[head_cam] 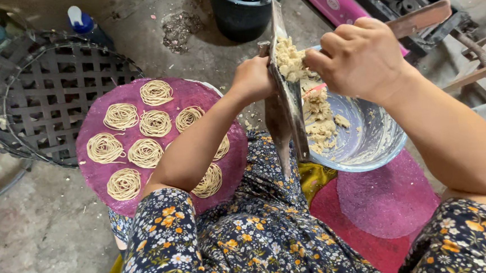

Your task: The person scoops dough from a metal bowl and loads it into a manual noodle press. They then extrude thin noodles onto a pink mat, coiling them into small circular nests. The process is repeated multiple times to create several noodle nests.

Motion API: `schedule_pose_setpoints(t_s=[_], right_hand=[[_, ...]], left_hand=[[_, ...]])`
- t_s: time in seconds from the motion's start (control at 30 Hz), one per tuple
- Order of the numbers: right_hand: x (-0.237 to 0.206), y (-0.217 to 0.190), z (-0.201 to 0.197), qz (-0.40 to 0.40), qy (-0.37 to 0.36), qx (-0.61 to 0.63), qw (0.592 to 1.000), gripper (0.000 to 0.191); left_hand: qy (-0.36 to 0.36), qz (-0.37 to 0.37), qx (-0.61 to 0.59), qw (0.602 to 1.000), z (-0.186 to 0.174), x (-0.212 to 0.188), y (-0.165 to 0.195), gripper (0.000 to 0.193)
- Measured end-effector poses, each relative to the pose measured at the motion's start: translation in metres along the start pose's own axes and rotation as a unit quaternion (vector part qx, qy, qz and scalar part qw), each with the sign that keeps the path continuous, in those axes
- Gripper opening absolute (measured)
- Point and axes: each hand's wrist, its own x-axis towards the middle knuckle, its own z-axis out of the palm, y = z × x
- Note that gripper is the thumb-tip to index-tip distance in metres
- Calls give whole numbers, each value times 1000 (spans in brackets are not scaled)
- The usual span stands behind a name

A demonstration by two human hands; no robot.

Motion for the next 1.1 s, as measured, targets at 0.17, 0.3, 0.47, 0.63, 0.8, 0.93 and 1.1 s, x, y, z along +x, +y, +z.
schedule_pose_setpoints(t_s=[0.17, 0.3, 0.47, 0.63, 0.8, 0.93, 1.1], right_hand=[[-32, 30, -11, 59, 36, 53, 996, 10], [-64, 52, 1, 154, 61, 98, 981, 10], [-76, 40, 28, 162, 51, 178, 969, 14], [-72, 47, 16, 173, -30, 219, 960, 25], [-50, 58, -13, 193, -146, 165, 956, 29], [-27, 52, -24, 158, -270, 97, 945, 35], [0, 7, -2, 77, -254, 68, 962, 28]], left_hand=[[4, -1, -73, 997, -12, 5, -25, 38], [-15, 82, -106, 991, -12, 11, -48, 32], [-18, 123, -273, 954, -2, 11, -55, 30], [5, 32, -267, 963, -7, 6, -55, 32], [57, 67, -32, 996, 0, -1, -35, 31], [85, 90, 22, 992, 7, -11, -12, 32], [88, 58, 36, 994, 4, -20, 2, 31]])
